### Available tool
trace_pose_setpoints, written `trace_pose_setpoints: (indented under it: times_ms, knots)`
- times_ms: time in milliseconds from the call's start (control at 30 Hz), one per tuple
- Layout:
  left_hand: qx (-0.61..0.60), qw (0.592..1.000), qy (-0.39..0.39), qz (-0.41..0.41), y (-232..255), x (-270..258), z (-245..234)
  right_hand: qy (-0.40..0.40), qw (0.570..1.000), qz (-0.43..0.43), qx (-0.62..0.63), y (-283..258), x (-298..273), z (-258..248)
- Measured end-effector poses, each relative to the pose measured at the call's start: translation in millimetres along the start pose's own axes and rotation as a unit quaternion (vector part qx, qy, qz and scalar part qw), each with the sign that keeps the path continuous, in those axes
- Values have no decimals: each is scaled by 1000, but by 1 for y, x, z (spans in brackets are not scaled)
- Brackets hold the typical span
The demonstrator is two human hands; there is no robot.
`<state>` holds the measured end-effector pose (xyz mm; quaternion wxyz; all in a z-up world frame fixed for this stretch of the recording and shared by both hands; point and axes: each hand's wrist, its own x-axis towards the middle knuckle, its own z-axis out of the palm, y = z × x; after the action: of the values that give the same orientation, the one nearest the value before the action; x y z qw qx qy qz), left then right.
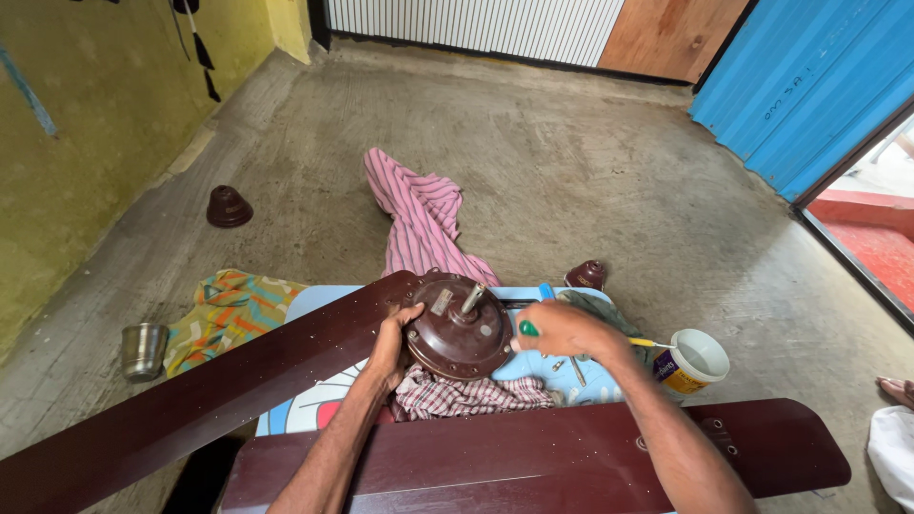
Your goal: The person uses a screwdriver to loosen and remove screws from the cover of a ceiling fan motor. After removing the screws, the person lifts off the motor cover to expose the internal components.
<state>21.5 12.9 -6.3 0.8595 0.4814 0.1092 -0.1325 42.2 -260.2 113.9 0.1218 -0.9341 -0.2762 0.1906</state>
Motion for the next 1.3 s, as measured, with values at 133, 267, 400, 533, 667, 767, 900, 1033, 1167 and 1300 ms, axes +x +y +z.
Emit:
trace_pose_setpoints:
  times_ms: [133, 267, 400, 533, 667, 767, 900, 1033, 1167, 1300]
  knots:
    - [81, 994, 53, 46, -4, 1, 6, 193, 937, -219, 192, -36, -15, -21]
    - [306, 939, 53, 150, -12, -4, 12, 251, 791, -131, 543, -80, -12, -28]
    - [421, 876, 72, 222, -5, -10, 8, 307, 724, -176, 592, -119, 10, -30]
    - [482, 840, 88, 233, 10, -16, -4, 341, 691, -203, 603, -138, 29, -29]
    - [410, 875, 55, 252, 20, -19, -19, 359, 673, -217, 609, -147, 47, -28]
    - [406, 865, -46, 292, 26, -15, -36, 343, 667, -233, 619, -149, 60, -30]
    - [382, 877, -159, 244, 27, -9, -51, 314, 689, -264, 597, -152, 75, -24]
    - [341, 903, -181, 190, 27, -16, -48, 289, 696, -261, 604, -160, 81, -18]
    - [422, 870, -91, 237, 33, -25, -34, 247, 695, -260, 623, -165, 80, -17]
    - [452, 837, -83, 296, 42, -35, -26, 252, 713, -263, 600, -169, 78, -20]
